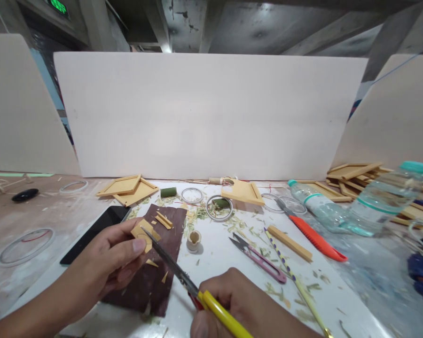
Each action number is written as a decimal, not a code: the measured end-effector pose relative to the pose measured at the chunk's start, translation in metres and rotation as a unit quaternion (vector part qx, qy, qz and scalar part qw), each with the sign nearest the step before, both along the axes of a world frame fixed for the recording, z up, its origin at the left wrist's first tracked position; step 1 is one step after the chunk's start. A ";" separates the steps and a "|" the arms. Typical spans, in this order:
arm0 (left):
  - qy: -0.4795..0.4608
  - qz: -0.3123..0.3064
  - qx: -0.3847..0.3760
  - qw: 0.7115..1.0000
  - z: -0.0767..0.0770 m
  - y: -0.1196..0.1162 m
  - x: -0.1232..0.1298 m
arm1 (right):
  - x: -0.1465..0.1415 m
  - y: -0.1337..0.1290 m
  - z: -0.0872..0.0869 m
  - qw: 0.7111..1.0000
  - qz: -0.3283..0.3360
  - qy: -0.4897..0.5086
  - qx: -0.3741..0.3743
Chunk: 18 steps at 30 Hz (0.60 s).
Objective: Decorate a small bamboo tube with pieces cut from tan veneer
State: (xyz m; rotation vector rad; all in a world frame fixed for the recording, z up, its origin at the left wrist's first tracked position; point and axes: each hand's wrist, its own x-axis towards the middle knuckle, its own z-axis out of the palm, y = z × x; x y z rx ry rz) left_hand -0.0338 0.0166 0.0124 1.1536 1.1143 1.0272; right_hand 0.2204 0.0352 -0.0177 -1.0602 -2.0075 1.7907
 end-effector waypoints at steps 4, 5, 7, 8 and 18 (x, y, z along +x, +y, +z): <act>-0.014 -0.017 0.002 1.000 0.001 0.002 -0.002 | -0.002 0.004 0.024 0.998 0.026 -0.048 -0.010; -0.011 -0.022 0.005 1.000 0.000 0.002 -0.002 | -0.002 0.004 0.030 0.998 0.026 -0.065 -0.002; -0.007 -0.030 0.007 0.999 0.000 0.001 -0.004 | -0.001 0.002 0.037 0.997 0.018 -0.076 0.031; -0.007 -0.034 0.004 0.999 0.000 0.001 -0.004 | -0.001 0.002 0.038 0.996 0.020 -0.071 0.044; -0.010 -0.081 -0.057 0.995 0.015 0.001 0.000 | 0.012 0.009 0.024 0.996 0.043 -0.054 0.059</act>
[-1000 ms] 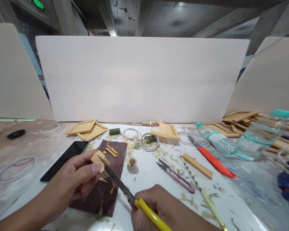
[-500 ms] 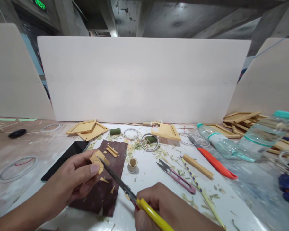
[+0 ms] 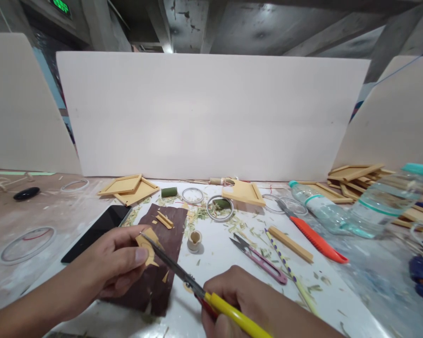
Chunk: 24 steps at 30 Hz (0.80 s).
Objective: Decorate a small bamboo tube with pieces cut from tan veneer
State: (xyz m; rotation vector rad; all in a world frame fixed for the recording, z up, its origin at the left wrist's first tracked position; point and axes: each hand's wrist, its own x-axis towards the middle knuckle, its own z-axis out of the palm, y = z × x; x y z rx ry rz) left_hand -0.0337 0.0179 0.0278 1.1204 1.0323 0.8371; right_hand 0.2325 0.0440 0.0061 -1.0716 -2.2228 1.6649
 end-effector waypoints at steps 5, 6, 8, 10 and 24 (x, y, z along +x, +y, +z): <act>-0.005 -0.004 -0.020 1.000 -0.003 -0.001 -0.002 | 0.000 -0.003 0.009 0.999 -0.031 -0.011 0.033; -0.007 -0.004 -0.026 1.000 -0.004 -0.001 -0.002 | -0.001 -0.003 0.011 0.999 -0.030 -0.017 0.033; -0.014 0.000 -0.035 0.999 -0.004 -0.001 -0.003 | -0.001 -0.004 0.014 0.998 -0.033 -0.026 0.040; -0.020 0.003 -0.041 0.999 -0.004 -0.001 -0.003 | -0.002 -0.004 0.015 0.998 -0.039 -0.030 0.049; -0.072 0.002 -0.046 0.996 -0.006 -0.003 -0.003 | -0.009 -0.005 0.016 0.994 -0.074 -0.071 0.034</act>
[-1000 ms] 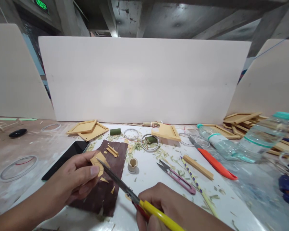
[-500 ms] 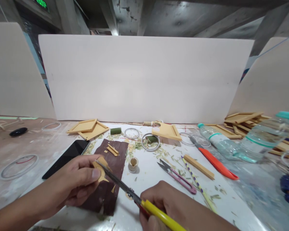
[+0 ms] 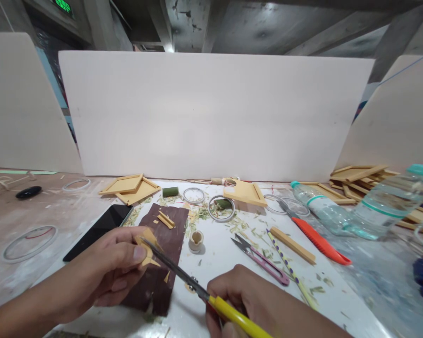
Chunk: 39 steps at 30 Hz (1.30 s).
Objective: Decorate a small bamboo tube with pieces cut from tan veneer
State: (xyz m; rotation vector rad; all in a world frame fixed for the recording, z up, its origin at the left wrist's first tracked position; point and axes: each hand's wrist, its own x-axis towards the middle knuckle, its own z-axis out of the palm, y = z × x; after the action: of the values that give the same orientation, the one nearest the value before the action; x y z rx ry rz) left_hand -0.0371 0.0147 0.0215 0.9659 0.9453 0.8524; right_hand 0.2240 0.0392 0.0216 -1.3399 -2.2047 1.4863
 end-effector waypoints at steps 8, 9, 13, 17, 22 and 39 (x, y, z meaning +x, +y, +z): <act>-0.016 0.002 -0.011 1.000 0.001 0.000 0.000 | -0.004 -0.002 0.003 0.999 0.034 -0.006 -0.025; -0.015 0.002 -0.012 1.000 0.001 0.001 0.000 | -0.003 -0.002 0.001 0.999 0.046 -0.010 -0.021; -0.011 -0.002 -0.015 1.000 0.002 0.000 0.000 | 0.002 -0.001 -0.005 0.999 0.013 -0.017 0.029; 0.004 0.000 -0.011 1.000 0.001 0.000 0.000 | 0.000 0.000 -0.004 1.000 0.022 0.021 -0.004; 0.011 0.019 -0.012 1.000 -0.003 0.002 0.000 | -0.005 -0.001 -0.004 0.998 0.039 0.037 -0.034; 0.213 0.102 0.158 0.959 -0.006 -0.005 0.014 | -0.011 -0.004 -0.033 0.995 0.015 0.096 -0.021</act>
State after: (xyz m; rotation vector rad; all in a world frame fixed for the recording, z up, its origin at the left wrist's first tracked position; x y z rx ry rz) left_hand -0.0230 0.0099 0.0156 1.3813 1.3197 1.0102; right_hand 0.2126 0.0352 -0.0117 -1.1265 -2.0933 1.6084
